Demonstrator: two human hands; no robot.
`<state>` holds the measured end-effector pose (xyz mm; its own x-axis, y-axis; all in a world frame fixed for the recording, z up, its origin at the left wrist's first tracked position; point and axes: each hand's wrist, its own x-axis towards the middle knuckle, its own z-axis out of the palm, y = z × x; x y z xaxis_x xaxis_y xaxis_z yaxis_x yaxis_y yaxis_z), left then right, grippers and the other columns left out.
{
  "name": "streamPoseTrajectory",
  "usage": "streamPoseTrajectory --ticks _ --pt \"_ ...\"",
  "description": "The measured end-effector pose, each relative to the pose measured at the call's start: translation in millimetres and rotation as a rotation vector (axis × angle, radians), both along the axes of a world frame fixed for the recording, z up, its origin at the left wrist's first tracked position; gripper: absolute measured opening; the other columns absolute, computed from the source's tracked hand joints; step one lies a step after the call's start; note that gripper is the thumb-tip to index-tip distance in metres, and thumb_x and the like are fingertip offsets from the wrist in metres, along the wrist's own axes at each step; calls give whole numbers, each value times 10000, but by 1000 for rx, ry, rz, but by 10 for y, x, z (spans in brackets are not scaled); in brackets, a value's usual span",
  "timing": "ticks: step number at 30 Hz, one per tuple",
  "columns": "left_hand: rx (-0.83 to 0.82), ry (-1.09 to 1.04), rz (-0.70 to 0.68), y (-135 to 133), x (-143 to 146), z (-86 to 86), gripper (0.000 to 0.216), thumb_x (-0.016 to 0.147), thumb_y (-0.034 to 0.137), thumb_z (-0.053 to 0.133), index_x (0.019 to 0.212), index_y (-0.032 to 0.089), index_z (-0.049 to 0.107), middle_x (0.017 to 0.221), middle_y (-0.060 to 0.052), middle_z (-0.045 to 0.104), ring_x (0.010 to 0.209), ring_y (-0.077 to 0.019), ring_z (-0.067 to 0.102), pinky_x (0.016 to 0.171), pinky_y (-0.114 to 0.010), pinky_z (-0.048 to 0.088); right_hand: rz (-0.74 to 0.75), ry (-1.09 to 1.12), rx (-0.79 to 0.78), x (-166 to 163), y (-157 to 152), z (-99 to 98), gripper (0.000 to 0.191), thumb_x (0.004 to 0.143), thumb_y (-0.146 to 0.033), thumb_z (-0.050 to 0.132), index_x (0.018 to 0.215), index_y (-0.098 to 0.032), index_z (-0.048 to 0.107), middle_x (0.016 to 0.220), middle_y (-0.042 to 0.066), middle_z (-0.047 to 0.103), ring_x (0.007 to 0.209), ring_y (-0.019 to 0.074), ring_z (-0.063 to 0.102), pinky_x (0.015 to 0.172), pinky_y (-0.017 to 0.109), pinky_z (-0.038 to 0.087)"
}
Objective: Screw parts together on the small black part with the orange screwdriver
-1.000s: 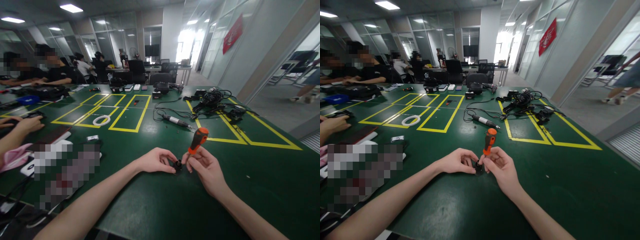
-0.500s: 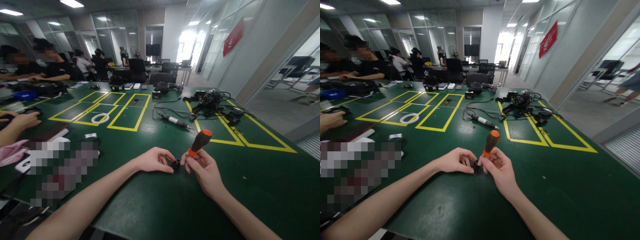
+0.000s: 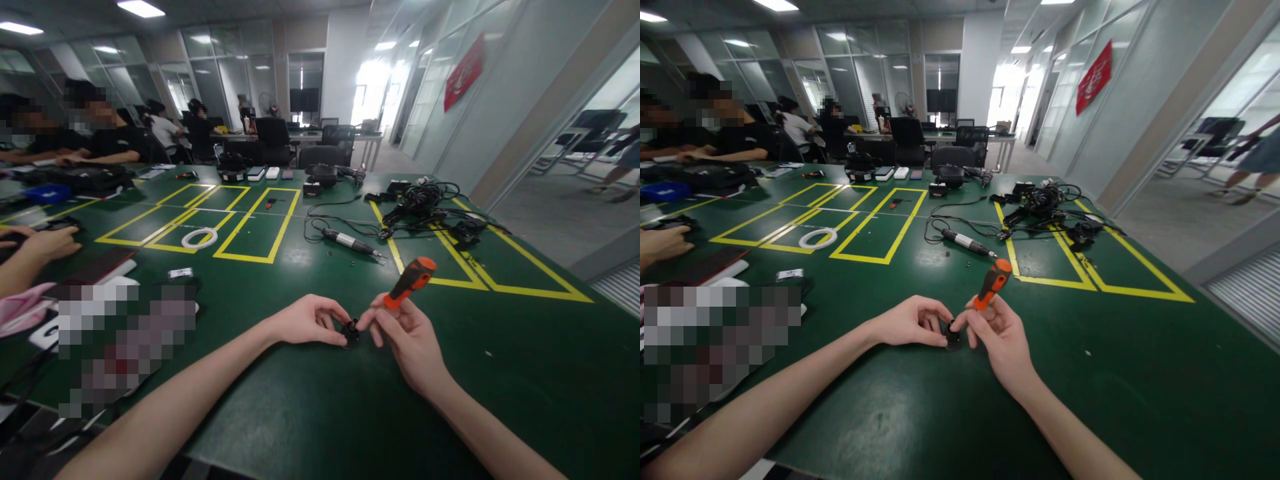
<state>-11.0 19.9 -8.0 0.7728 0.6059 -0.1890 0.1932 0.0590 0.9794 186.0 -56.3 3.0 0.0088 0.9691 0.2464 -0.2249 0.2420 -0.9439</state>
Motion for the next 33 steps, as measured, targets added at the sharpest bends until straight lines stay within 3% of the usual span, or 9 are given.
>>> streamPoseTrajectory --ticks 6,9,14,18,24,28,33 --pt "1 -24 1 14 -3 -16 457 680 274 885 1080 121 727 744 -8 736 637 -93 662 641 -201 504 -81 -87 3 7 -2 65 342 788 -460 846 728 -198 634 822 50 723 488 103 494 469 258 442" --pt "2 -32 7 15 0 -21 470 669 278 890 1079 118 726 758 -16 741 648 -99 667 643 -204 505 -89 -126 46 19 1 72 343 772 -459 856 670 -186 674 770 35 664 505 106 494 464 258 424" --pt "4 -12 -1 1 6 -8 491 664 317 902 1078 121 724 756 -18 740 639 -98 656 648 -207 499 -36 -97 21 22 11 25 352 859 -524 764 836 -173 762 701 45 685 462 117 523 476 280 459" --pt "17 -14 5 -8 7 1 459 668 323 900 1044 124 730 737 -9 731 620 -91 641 647 -208 495 25 -1 15 5 -3 27 330 887 -514 745 998 -204 726 729 38 720 486 126 562 497 269 488" --pt "27 -4 -6 4 0 -14 456 689 294 882 1078 117 724 752 -18 738 643 -94 648 641 -201 492 -20 -27 34 -2 -10 45 320 866 -483 779 825 -212 614 718 19 707 473 115 552 483 250 478" --pt "22 -26 7 4 0 -12 473 670 286 890 1080 118 725 773 -18 738 658 -101 660 642 -208 500 -66 -124 73 23 -4 67 323 839 -476 806 773 -183 687 782 43 698 483 102 529 479 255 461" --pt "14 2 3 -7 4 19 444 684 259 876 1076 116 723 730 -4 730 621 -86 640 632 -197 491 12 -120 58 19 -10 75 365 906 -536 712 835 -178 723 697 53 705 482 131 565 491 274 485"
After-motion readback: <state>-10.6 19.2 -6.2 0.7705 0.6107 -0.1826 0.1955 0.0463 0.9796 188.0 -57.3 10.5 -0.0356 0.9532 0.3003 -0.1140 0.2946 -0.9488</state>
